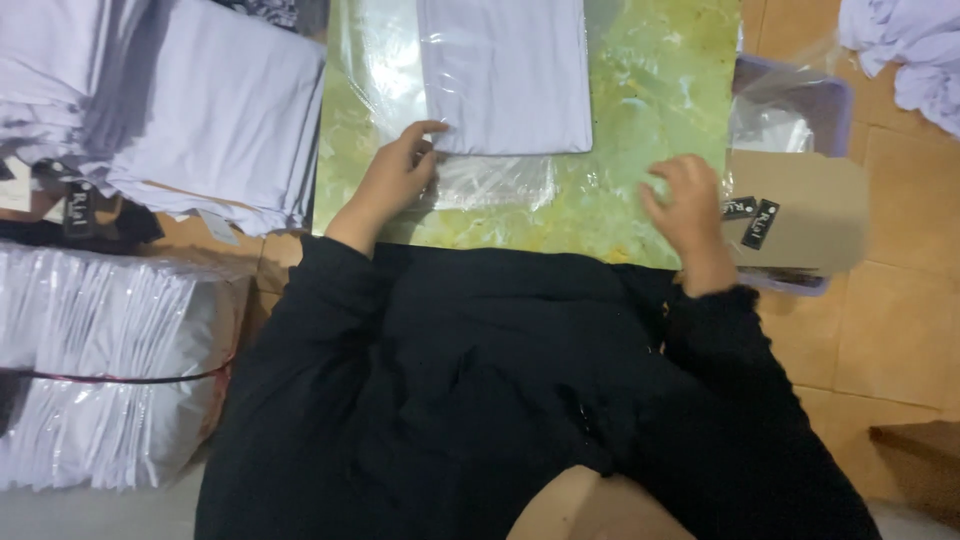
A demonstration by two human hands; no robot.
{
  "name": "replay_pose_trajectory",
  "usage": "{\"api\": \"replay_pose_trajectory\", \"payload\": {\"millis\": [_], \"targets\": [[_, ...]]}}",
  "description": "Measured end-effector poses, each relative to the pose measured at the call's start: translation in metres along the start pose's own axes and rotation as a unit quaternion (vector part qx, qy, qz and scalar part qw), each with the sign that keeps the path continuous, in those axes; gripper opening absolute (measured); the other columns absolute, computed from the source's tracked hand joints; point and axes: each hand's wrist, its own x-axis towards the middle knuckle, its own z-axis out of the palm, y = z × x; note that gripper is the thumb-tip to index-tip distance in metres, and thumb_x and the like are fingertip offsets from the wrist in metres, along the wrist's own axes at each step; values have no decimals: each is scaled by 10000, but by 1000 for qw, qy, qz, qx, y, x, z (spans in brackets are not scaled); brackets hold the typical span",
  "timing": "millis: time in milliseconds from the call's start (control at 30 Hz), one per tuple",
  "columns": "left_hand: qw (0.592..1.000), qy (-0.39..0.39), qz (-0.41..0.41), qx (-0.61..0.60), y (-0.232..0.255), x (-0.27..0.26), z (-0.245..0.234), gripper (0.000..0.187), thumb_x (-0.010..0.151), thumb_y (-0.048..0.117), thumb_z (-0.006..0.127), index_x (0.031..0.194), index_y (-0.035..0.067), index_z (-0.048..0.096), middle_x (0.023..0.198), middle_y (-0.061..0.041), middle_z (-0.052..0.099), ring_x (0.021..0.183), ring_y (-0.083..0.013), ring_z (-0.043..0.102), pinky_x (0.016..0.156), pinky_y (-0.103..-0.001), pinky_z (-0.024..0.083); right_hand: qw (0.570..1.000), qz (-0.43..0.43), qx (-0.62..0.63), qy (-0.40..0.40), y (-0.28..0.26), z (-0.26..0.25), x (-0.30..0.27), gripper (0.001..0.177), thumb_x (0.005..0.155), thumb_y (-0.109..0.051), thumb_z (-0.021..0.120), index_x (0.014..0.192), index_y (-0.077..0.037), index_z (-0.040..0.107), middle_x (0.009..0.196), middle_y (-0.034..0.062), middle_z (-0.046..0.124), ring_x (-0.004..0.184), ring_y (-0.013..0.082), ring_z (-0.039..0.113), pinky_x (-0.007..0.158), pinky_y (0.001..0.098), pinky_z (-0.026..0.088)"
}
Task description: The person repeatedly folds white shirts and places them into clear plastic bags on a green table. The person seals each bag and sets it aside, then repeats the process with additional shirts from a nearby stack.
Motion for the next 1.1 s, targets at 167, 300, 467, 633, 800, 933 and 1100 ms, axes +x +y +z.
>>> {"api": "replay_pose_trajectory", "payload": {"millis": [167, 300, 467, 633, 800, 933, 1100], "targets": [[982, -8, 69, 175, -51, 11, 8, 517, 902, 60, 632, 1388, 228, 579, 1135, -177, 708, 1131, -428, 651, 955, -536, 522, 997, -66, 45, 7, -18, 50, 34, 228, 955, -144, 769, 1150, -163, 652, 1064, 26, 577, 1043, 264, 615, 933, 439, 489], [960, 72, 141, 233, -97, 20, 28, 383, 914, 198, 738, 1279, 219, 626, 950, -160, 721, 1107, -359, 669, 876, -488, 565, 994, -86, 68, -8, -28, 43, 48, 201, 988, -121, 750, 1167, -143, 664, 1109, 51, 604, 1091, 291, 624, 966, 470, 483], [908, 140, 275, 285, -125, 27, 40, 230, 937, 209, 752, 1151, 242, 675, 1023, -95, 727, 953, -358, 706, 711, -472, 588, 990, -134, 39, 21, -32, 44, 45, 76, 1030, -205, 747, 1103, -201, 726, 1215, -15, 653, 1154, 257, 624, 969, 442, 474], [863, 196, 347, 311, -111, 19, 30, 92, 976, 290, 729, 1061, 281, 695, 1098, -7, 712, 966, -282, 687, 739, -402, 564, 974, -207, 54, 75, -28, 45, 42, 74, 1057, -275, 738, 1020, -221, 773, 1186, -71, 759, 1100, 216, 673, 916, 396, 489], [860, 183, 348, 325, -117, 18, 31, 114, 928, 288, 766, 1013, 272, 691, 1032, 65, 738, 965, -199, 677, 762, -340, 544, 965, -235, 44, 108, -25, 56, 33, 20, 1009, -227, 788, 1012, -211, 800, 1116, -69, 778, 979, 210, 676, 847, 379, 537], [867, 197, 328, 319, -113, 13, 29, 59, 970, 275, 729, 965, 314, 686, 909, 94, 728, 934, -177, 690, 779, -330, 551, 971, -215, 79, 65, -28, 51, 30, 57, 1038, -217, 754, 1015, -203, 804, 1109, -62, 785, 981, 226, 691, 846, 393, 542], [932, 132, 209, 265, -104, 6, 18, 126, 1030, 374, 688, 1072, 281, 762, 679, -90, 675, 1003, -273, 702, 871, -423, 530, 977, -178, 121, 13, -24, 48, 33, 141, 1095, -289, 665, 1068, -233, 791, 1152, -74, 771, 1032, 237, 668, 912, 405, 518]]}}
